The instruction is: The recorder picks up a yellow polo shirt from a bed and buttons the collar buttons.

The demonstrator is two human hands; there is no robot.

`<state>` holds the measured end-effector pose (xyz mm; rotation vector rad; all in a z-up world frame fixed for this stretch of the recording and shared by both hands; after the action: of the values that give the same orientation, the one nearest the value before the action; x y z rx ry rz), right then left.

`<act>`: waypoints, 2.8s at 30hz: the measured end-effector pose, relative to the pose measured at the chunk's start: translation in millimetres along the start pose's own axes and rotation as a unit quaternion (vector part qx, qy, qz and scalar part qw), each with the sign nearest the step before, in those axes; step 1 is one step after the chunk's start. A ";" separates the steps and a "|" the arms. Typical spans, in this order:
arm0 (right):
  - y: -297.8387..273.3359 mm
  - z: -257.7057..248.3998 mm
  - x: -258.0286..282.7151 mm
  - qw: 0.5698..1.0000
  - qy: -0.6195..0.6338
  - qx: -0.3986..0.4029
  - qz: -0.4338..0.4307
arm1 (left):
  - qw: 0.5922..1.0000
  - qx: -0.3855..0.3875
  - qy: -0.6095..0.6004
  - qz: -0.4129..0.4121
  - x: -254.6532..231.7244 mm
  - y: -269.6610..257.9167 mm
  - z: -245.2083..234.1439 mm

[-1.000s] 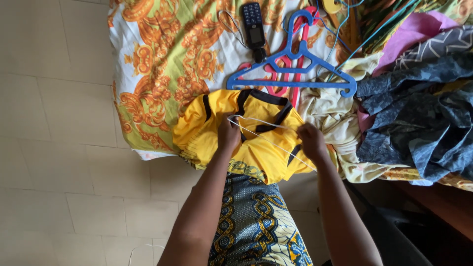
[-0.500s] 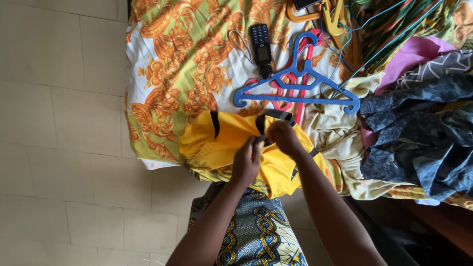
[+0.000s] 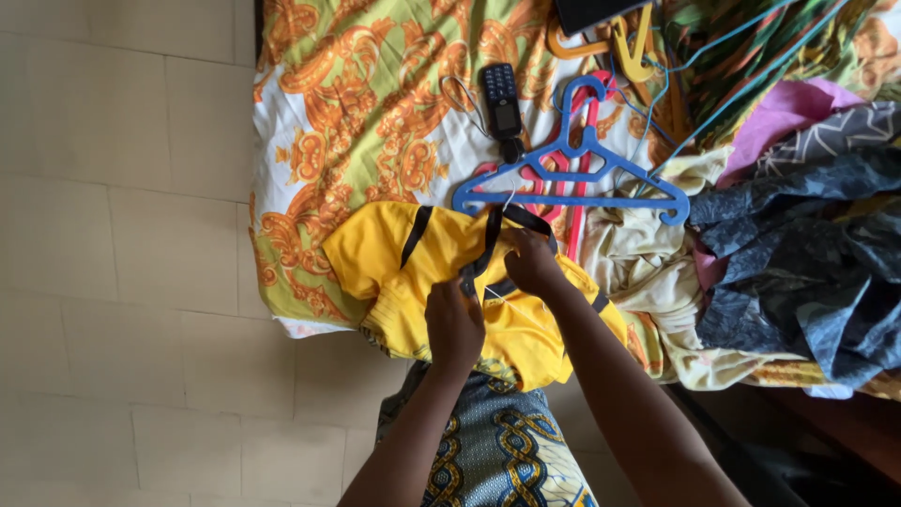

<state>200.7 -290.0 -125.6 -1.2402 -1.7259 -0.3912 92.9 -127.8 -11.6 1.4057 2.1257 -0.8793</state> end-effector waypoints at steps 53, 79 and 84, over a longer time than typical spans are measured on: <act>-2.6 -42.8 -10.1 0.984 -0.003 -0.136 0.116 | 0.994 -0.094 -0.044 0.032 -14.5 69.9 78.7; -66.9 -86.1 78.9 0.960 0.039 -0.187 0.206 | 0.972 0.154 -0.138 0.108 -54.0 6.3 -56.7; -99.8 -129.1 164.2 0.965 0.031 -0.206 0.157 | 0.934 0.283 -0.200 0.086 -94.6 -38.3 -115.1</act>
<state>172.1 -331.8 100.3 -1.7522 -1.3999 -0.6108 92.1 -117.0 141.9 1.4764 1.4766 -1.6310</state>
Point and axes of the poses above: each hand's wrist, its own y-axis towards the middle knuckle, its own z-axis out of the palm, x = y × z, the point moved 2 cm from there along y, towards the middle knuckle, and after that the axes turned 1 degree about x, right-handed, at the moved point
